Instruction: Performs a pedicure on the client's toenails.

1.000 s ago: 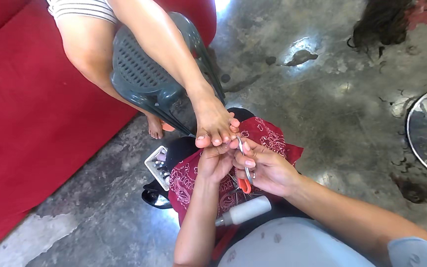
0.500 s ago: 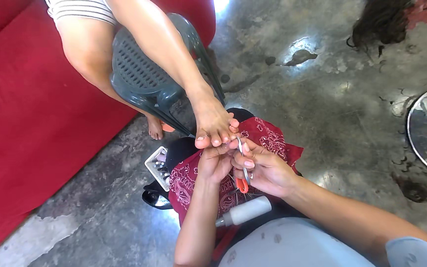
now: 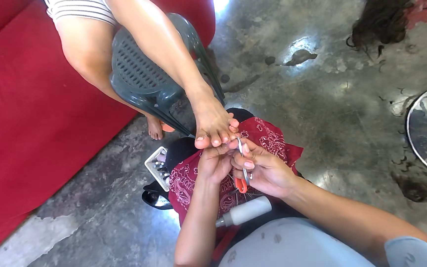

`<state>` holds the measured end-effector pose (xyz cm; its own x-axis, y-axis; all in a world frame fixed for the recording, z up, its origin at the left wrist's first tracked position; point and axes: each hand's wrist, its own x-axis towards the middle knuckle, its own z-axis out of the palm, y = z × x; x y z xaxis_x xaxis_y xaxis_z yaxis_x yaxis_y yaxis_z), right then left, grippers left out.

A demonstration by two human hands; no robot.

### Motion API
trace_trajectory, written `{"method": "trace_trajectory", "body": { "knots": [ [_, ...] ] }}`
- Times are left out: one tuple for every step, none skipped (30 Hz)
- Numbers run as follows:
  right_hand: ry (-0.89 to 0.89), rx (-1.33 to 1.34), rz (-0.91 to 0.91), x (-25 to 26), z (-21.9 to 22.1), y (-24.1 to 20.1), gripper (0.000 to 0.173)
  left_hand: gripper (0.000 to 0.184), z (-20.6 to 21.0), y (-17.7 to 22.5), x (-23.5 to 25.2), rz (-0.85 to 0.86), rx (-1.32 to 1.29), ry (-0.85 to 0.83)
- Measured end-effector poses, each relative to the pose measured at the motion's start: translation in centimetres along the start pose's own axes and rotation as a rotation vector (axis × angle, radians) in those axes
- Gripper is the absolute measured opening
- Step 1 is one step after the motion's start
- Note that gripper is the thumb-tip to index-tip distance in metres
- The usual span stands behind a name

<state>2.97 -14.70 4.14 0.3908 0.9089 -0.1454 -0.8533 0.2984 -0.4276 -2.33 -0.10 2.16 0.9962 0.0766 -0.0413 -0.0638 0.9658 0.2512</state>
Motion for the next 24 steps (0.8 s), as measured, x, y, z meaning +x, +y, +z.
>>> {"method": "trace_trajectory", "body": {
  "knots": [
    [-0.003, 0.002, -0.002, 0.0, 0.0, 0.0, 0.016, 0.035, 0.1, 0.0, 0.0, 0.001, -0.008, -0.012],
    [-0.004, 0.005, -0.005, 0.0, -0.1, 0.1, 0.016, 0.034, 0.3, 0.0, 0.1, 0.006, -0.008, -0.013],
    [-0.005, 0.008, -0.006, 0.0, -0.1, 0.1, 0.016, 0.033, 0.6, -0.1, 0.1, 0.016, 0.002, -0.001],
    [-0.003, 0.008, -0.008, 0.0, -0.1, 0.1, 0.016, 0.033, 0.7, -0.1, 0.1, 0.023, 0.017, 0.001],
    [0.0, 0.005, -0.01, 0.0, -0.1, 0.1, 0.016, 0.033, 0.8, -0.1, 0.1, 0.025, 0.029, 0.006],
    [0.001, -0.001, -0.01, 0.0, -0.1, 0.1, 0.017, 0.033, 0.7, -0.1, 0.0, 0.025, 0.041, 0.008],
    [0.0, -0.006, -0.011, -0.1, -0.1, 0.1, 0.017, 0.03, 0.6, -0.1, 0.0, 0.021, 0.046, 0.014],
    [-0.001, -0.011, -0.011, -0.1, -0.1, 0.1, 0.017, 0.026, 0.6, -0.1, -0.1, 0.018, 0.039, 0.035],
    [0.002, -0.012, -0.012, -0.1, -0.1, 0.2, 0.017, 0.02, 0.7, -0.1, -0.2, 0.022, 0.05, 0.064],
    [0.003, -0.013, -0.015, -0.1, -0.1, 0.2, 0.017, 0.017, 0.8, -0.2, -0.2, 0.026, 0.061, 0.077],
    [-0.001, -0.02, -0.02, -0.1, -0.1, 0.2, 0.017, 0.015, 0.8, -0.2, -0.2, 0.027, 0.067, 0.079],
    [-0.008, -0.034, -0.027, -0.1, 0.0, 0.2, 0.017, 0.015, 0.8, -0.2, -0.2, 0.023, 0.063, 0.071],
    [-0.018, -0.058, -0.034, -0.2, 0.0, 0.2, 0.017, 0.016, 0.8, -0.1, -0.2, 0.017, 0.052, 0.052],
    [-0.026, -0.081, -0.036, -0.2, 0.1, 0.2, 0.018, 0.018, 0.8, -0.1, -0.1, 0.014, 0.044, 0.033],
    [-0.029, -0.095, -0.034, -0.3, 0.2, 0.1, 0.019, 0.021, 0.8, -0.1, -0.1, 0.018, 0.04, 0.027],
    [-0.026, -0.102, -0.031, -0.4, 0.2, 0.1, 0.019, 0.023, 0.7, -0.2, -0.1, 0.022, 0.038, 0.016],
    [-0.018, -0.101, -0.027, -0.4, 0.2, 0.1, 0.019, 0.022, 0.6, -0.2, -0.1, 0.022, 0.02, 0.028],
    [-0.006, -0.091, -0.022, -0.4, 0.2, 0.0, 0.018, 0.025, 0.4, -0.2, -0.1, 0.013, -0.003, 0.024],
    [0.011, -0.073, -0.015, -0.4, 0.2, 0.0, 0.018, 0.031, 0.1, -0.1, -0.2, 0.002, -0.026, 0.023],
    [0.027, -0.06, -0.004, -0.4, 0.2, -0.1, 0.018, 0.033, -0.1, -0.1, -0.2, -0.002, -0.036, 0.039],
    [0.044, -0.056, 0.008, -0.4, 0.2, -0.3, 0.018, 0.035, -0.1, -0.1, -0.3, -0.001, -0.033, 0.062],
    [0.055, -0.065, 0.018, -0.4, 0.2, -0.5, 0.021, 0.035, -0.2, -0.1, -0.3, -0.001, -0.023, 0.062],
    [0.058, -0.079, 0.025, -0.4, 0.2, -0.7, 0.024, 0.035, -0.2, 0.0, -0.2, -0.003, -0.018, 0.05],
    [0.059, -0.093, 0.029, -0.4, 0.2, -1.0, 0.027, 0.035, -0.2, 0.0, -0.2, 0.0, -0.015, 0.044]
  ]
}}
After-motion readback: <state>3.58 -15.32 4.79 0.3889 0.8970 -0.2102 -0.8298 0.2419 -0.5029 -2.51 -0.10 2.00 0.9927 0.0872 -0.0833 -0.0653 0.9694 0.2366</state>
